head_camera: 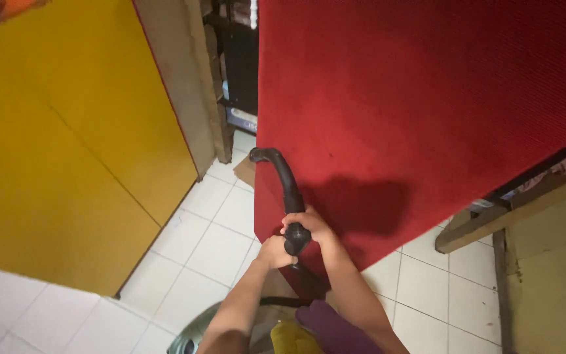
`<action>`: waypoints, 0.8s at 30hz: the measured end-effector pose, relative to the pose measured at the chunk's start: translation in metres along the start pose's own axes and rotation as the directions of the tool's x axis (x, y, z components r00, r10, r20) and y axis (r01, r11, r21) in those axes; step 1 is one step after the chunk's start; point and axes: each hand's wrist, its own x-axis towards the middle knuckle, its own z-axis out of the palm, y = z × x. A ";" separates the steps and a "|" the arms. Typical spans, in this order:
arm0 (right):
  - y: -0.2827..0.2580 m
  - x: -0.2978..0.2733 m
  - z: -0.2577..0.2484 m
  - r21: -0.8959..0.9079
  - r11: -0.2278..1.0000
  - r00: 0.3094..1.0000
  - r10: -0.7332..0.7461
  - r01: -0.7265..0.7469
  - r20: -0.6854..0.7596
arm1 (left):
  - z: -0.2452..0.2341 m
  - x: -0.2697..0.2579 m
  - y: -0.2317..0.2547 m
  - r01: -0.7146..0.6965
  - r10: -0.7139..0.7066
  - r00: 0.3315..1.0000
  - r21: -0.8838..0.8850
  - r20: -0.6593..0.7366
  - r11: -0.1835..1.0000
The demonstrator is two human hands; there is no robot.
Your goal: Vacuuming a large red rug on a tiled floor using a canister vacuum cleaner nozzle.
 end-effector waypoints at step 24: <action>0.019 0.061 -0.001 -0.130 0.935 0.944 0.331 -0.329 -0.004 | -0.025 0.037 -0.013 -0.010 -0.042 0.964 0.195 0.262 0.981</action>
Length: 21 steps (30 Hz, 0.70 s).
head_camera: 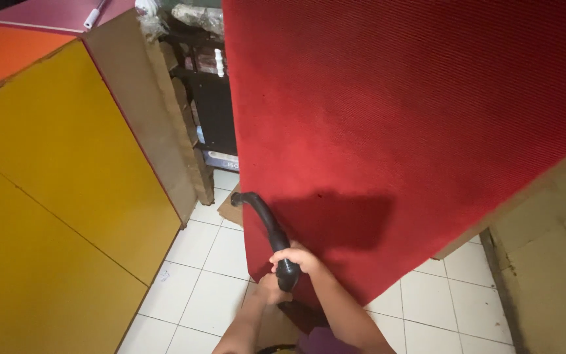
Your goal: Vacuuming a large red rug on a tiled floor using a canister vacuum cleaner nozzle.
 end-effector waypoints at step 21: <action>0.085 -0.171 -0.098 -0.219 0.964 0.988 0.154 -0.151 -0.008 | 0.154 -0.081 0.139 -0.091 0.095 0.995 -0.092 0.037 0.992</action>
